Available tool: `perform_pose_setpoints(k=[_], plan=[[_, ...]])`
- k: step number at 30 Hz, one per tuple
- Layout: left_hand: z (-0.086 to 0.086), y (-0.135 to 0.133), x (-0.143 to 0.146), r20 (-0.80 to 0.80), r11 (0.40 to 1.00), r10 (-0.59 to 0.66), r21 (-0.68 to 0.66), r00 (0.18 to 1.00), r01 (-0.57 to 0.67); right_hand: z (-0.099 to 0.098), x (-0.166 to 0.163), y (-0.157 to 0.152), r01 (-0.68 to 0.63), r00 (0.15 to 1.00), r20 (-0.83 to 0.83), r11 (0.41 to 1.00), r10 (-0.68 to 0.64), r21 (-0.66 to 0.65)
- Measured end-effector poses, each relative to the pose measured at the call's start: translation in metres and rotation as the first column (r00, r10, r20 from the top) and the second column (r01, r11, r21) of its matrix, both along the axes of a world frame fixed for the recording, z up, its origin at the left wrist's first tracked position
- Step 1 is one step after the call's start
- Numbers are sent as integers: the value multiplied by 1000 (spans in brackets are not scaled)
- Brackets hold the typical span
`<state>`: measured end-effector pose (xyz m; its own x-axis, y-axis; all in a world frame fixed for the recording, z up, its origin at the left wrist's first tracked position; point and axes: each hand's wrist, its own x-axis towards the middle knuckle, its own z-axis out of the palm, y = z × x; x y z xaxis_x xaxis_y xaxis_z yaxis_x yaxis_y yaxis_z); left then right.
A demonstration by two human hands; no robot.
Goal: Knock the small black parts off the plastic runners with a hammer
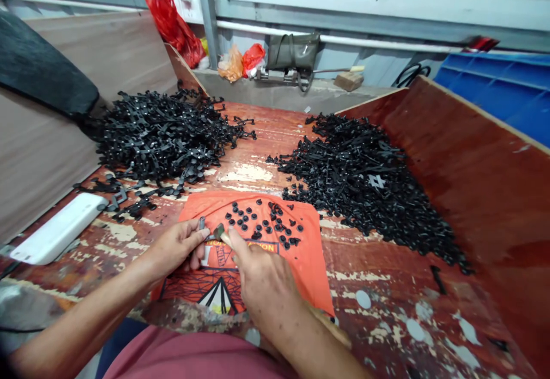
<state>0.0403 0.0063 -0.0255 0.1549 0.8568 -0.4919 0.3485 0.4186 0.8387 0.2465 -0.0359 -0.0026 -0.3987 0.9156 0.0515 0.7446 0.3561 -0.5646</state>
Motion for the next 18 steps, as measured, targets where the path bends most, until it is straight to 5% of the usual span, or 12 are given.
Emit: perform_pose_setpoints(k=[3,6,10,13,18], plan=[[1,2,-6,-39,996,-82,25,996,83,0,-1,3,-11,999,-43,999,10,-39],[12,4,-14,-213,947,-216,194,953,258,6,9,6,32,968,-247,999,-38,-27],[46,1,-16,-675,780,-208,322,708,537,10,33,1,124,949,-287,992,-128,-32],[67,-6,-10,-806,759,-94,322,584,566,6,47,-12,127,962,-232,988,-144,-88],[61,-11,7,-684,741,-219,347,696,574,-4,53,-38,146,978,-131,978,-166,-148]])
